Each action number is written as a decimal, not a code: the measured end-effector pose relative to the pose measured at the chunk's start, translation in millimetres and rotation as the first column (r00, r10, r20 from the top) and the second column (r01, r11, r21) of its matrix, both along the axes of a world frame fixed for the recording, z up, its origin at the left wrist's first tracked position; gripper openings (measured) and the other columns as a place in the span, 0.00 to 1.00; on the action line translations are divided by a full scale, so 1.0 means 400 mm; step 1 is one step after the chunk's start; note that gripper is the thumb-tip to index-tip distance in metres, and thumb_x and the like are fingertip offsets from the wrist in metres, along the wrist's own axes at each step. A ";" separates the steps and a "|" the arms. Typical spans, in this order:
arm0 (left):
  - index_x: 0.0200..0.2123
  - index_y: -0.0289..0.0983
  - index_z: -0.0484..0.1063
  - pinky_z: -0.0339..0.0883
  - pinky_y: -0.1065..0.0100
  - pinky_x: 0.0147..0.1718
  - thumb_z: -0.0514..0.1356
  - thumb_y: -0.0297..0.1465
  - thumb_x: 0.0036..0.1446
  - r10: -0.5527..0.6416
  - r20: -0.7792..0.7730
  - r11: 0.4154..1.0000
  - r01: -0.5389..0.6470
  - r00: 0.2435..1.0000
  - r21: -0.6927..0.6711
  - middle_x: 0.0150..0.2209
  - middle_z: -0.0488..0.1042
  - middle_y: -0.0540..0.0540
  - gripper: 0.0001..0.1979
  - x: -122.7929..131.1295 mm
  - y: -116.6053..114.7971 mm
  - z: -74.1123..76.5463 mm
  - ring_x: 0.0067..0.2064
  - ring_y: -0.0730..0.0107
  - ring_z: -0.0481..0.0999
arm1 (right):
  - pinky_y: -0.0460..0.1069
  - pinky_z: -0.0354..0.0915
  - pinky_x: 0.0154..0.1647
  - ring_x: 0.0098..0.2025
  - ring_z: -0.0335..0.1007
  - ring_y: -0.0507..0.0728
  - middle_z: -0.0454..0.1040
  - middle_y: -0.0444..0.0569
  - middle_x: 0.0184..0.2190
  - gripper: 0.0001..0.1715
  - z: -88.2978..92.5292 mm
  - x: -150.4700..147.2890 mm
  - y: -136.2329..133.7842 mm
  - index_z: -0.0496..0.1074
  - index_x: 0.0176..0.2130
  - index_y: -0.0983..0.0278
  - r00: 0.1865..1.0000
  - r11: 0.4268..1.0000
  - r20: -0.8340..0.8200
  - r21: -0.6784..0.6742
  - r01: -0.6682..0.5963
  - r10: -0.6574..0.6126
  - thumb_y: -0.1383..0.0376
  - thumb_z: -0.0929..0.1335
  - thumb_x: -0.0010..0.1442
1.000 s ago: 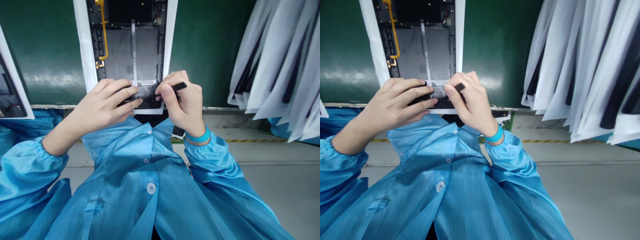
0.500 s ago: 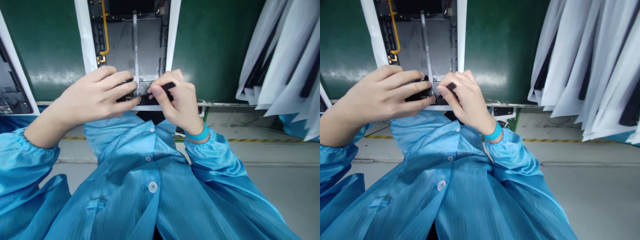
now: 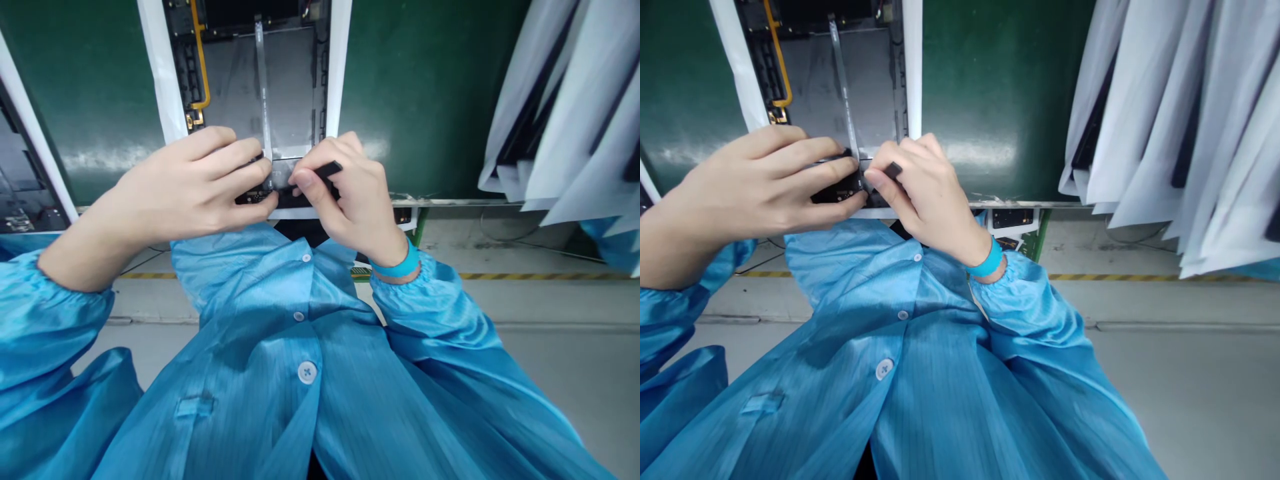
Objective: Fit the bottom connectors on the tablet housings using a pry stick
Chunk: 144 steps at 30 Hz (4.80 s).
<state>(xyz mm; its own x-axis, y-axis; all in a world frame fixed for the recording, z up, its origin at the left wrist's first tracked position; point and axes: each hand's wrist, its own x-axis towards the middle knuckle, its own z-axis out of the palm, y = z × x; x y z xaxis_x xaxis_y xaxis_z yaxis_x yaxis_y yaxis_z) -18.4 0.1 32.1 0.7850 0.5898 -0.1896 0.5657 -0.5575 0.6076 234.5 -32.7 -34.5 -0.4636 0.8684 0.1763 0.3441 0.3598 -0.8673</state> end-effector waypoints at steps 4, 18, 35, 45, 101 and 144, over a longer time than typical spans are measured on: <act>0.47 0.52 0.86 0.75 0.39 0.70 0.53 0.42 0.79 -0.003 0.006 0.999 0.003 1.000 0.032 0.48 0.85 0.52 0.19 -0.011 -0.002 -0.005 0.68 0.50 0.81 | 0.66 0.71 0.60 0.45 0.77 0.63 0.78 0.49 0.37 0.32 0.002 0.000 0.000 0.75 0.43 0.55 1.000 1.000 0.006 0.010 0.003 -0.003 0.39 0.56 0.81; 0.52 0.50 0.86 0.74 0.37 0.71 0.50 0.36 0.81 -0.074 -0.091 0.989 0.085 0.993 0.122 0.56 0.84 0.47 0.21 -0.012 -0.012 -0.013 0.68 0.48 0.81 | 0.66 0.72 0.60 0.44 0.77 0.63 0.79 0.49 0.37 0.32 -0.001 -0.002 -0.001 0.75 0.43 0.55 1.000 1.000 0.001 0.023 0.004 -0.004 0.38 0.57 0.80; 0.61 0.45 0.77 0.76 0.33 0.66 0.54 0.37 0.82 -0.089 -0.053 0.956 0.100 0.995 0.276 0.67 0.76 0.43 0.15 -0.051 -0.052 -0.051 0.71 0.40 0.76 | 0.63 0.71 0.58 0.43 0.78 0.62 0.80 0.49 0.38 0.28 -0.021 -0.004 0.005 0.74 0.43 0.57 1.000 0.991 0.008 0.133 -0.030 0.029 0.45 0.58 0.83; 0.69 0.48 0.71 0.77 0.36 0.62 0.55 0.35 0.80 -0.105 -0.114 0.877 0.146 0.988 0.457 0.71 0.73 0.42 0.19 -0.071 -0.074 -0.091 0.70 0.40 0.76 | 0.64 0.72 0.56 0.44 0.78 0.63 0.79 0.49 0.37 0.27 -0.007 -0.002 -0.001 0.74 0.43 0.57 1.000 0.991 -0.006 0.130 0.022 -0.021 0.47 0.56 0.84; 0.60 0.39 0.77 0.79 0.44 0.49 0.57 0.32 0.79 -0.153 -0.028 0.792 0.140 0.988 0.594 0.60 0.79 0.35 0.13 -0.041 -0.061 -0.078 0.62 0.43 0.79 | 0.66 0.70 0.62 0.43 0.75 0.63 0.78 0.48 0.33 0.28 -0.014 0.010 0.032 0.72 0.43 0.54 0.999 0.991 0.009 0.130 0.030 -0.032 0.42 0.55 0.82; 0.56 0.36 0.82 0.70 0.27 0.67 0.50 0.40 0.83 -0.126 -0.075 0.954 0.141 0.989 0.266 0.63 0.76 0.37 0.22 -0.027 -0.018 -0.039 0.71 0.36 0.73 | 0.66 0.72 0.61 0.44 0.76 0.63 0.78 0.48 0.36 0.26 -0.020 0.012 0.027 0.74 0.43 0.54 1.000 0.994 0.010 0.103 -0.020 0.019 0.43 0.59 0.82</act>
<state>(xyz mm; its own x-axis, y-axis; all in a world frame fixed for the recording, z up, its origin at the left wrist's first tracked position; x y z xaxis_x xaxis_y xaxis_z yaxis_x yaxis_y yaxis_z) -29.1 -7.0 16.7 0.8526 0.5157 -0.0842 0.5039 -0.7691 0.3931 239.5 -21.8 -42.4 -0.4821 0.8366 0.2603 0.3435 0.4538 -0.8222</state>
